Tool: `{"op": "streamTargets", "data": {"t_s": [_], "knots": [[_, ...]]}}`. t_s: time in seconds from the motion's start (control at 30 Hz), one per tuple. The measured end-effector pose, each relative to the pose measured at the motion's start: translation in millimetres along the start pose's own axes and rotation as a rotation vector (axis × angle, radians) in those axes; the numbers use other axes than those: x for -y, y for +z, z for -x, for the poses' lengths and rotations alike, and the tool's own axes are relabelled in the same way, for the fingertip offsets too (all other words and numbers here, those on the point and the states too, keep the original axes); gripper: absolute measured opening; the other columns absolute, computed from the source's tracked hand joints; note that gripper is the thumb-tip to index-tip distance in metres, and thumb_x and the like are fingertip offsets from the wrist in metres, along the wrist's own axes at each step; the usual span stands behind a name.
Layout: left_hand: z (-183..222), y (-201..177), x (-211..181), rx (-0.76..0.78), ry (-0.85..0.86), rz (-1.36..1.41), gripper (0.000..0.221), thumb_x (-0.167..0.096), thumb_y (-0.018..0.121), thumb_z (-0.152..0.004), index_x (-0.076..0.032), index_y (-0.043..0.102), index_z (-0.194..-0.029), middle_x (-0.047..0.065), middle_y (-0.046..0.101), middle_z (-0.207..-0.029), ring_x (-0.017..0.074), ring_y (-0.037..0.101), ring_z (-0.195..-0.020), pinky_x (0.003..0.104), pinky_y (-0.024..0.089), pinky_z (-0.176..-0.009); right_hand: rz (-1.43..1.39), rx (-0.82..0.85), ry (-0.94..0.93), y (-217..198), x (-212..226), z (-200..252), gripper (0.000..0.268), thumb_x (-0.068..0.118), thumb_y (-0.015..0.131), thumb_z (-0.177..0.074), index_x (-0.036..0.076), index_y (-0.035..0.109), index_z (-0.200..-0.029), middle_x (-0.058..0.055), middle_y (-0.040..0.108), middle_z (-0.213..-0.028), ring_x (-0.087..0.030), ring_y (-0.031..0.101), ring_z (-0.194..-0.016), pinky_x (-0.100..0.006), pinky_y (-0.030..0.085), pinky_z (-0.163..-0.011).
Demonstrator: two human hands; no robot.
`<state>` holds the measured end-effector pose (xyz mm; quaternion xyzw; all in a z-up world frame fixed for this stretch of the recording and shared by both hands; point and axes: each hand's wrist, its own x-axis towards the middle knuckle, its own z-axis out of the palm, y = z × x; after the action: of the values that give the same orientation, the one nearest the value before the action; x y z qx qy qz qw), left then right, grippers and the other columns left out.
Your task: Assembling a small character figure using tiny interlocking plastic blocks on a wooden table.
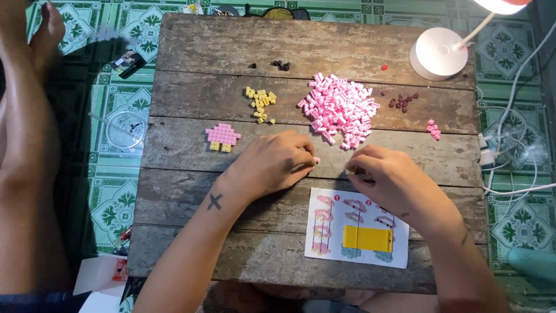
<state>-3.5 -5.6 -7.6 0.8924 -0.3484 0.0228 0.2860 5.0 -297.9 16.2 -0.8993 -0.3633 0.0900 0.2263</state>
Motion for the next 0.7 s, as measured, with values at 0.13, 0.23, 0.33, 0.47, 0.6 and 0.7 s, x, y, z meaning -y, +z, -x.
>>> {"op": "streamTargets", "data": {"t_s": [0.13,0.23,0.33,0.47,0.6,0.7], "knots": [[0.0,5.0,0.6,-0.015,0.034,-0.031,0.018,-0.02,0.086,-0.1,-0.004,0.078,-0.094,0.004,0.079,-0.106,0.0337,0.074,-0.089,0.053,0.059,-0.052,0.006,-0.059,-0.067,16.5,0.0,-3.1,0.018,0.017,0.079,-0.103,-0.001,0.076,-0.102,-0.011,0.081,-0.113,-0.031,0.078,-0.083,-0.047,0.061,-0.071],[-1.3,8.4,0.1,0.088,-0.135,-0.073,0.008,-0.029,0.083,-0.097,-0.022,0.082,-0.095,-0.004,0.076,-0.106,0.0285,0.076,-0.103,0.051,0.069,-0.075,0.033,-0.086,-0.044,34.6,-6.7,-3.5,0.017,0.016,0.081,-0.094,0.012,0.079,-0.11,-0.005,0.078,-0.124,-0.034,0.081,-0.104,-0.044,0.066,-0.084],[0.4,14.1,1.3,0.07,-0.136,-0.126,0.009,-0.031,0.082,-0.098,-0.024,0.079,-0.093,-0.007,0.074,-0.103,0.025,0.074,-0.099,0.046,0.069,-0.072,-0.01,-0.045,-0.063,27.4,2.5,-6.1,0.017,0.009,0.08,-0.093,0.006,0.081,-0.109,-0.011,0.078,-0.121,-0.039,0.082,-0.099,-0.046,0.067,-0.082],[-2.0,14.1,4.9,0.062,-0.126,-0.094,0.007,-0.029,0.081,-0.098,-0.024,0.078,-0.094,-0.007,0.075,-0.102,0.0243,0.075,-0.1,0.044,0.068,-0.073,-0.1,-0.07,-0.063,23.1,0.4,-9.9,0.021,0.004,0.084,-0.09,0.006,0.083,-0.111,-0.013,0.08,-0.116,-0.039,0.083,-0.099,-0.045,0.068,-0.079],[-4.7,10.2,2.9,0.05,-0.125,-0.038,0.008,-0.028,0.081,-0.098,-0.022,0.077,-0.096,-0.004,0.076,-0.103,0.0267,0.076,-0.101,0.047,0.068,-0.073,-0.18,-0.146,-0.023,37.9,-14.5,-13.0,0.023,0.012,0.093,-0.087,0.013,0.087,-0.109,-0.002,0.084,-0.114,-0.025,0.085,-0.099,-0.031,0.067,-0.08],[-4.9,11.5,1.2,0.032,-0.119,-0.025,0.008,-0.026,0.081,-0.098,-0.021,0.077,-0.094,-0.003,0.076,-0.104,0.0269,0.076,-0.101,0.046,0.068,-0.074,-0.288,-0.186,-0.029,21.1,5.3,-20.4,0.024,0.001,0.091,-0.088,0.003,0.086,-0.111,-0.013,0.084,-0.11,-0.031,0.084,-0.094,-0.034,0.068,-0.074]]}}
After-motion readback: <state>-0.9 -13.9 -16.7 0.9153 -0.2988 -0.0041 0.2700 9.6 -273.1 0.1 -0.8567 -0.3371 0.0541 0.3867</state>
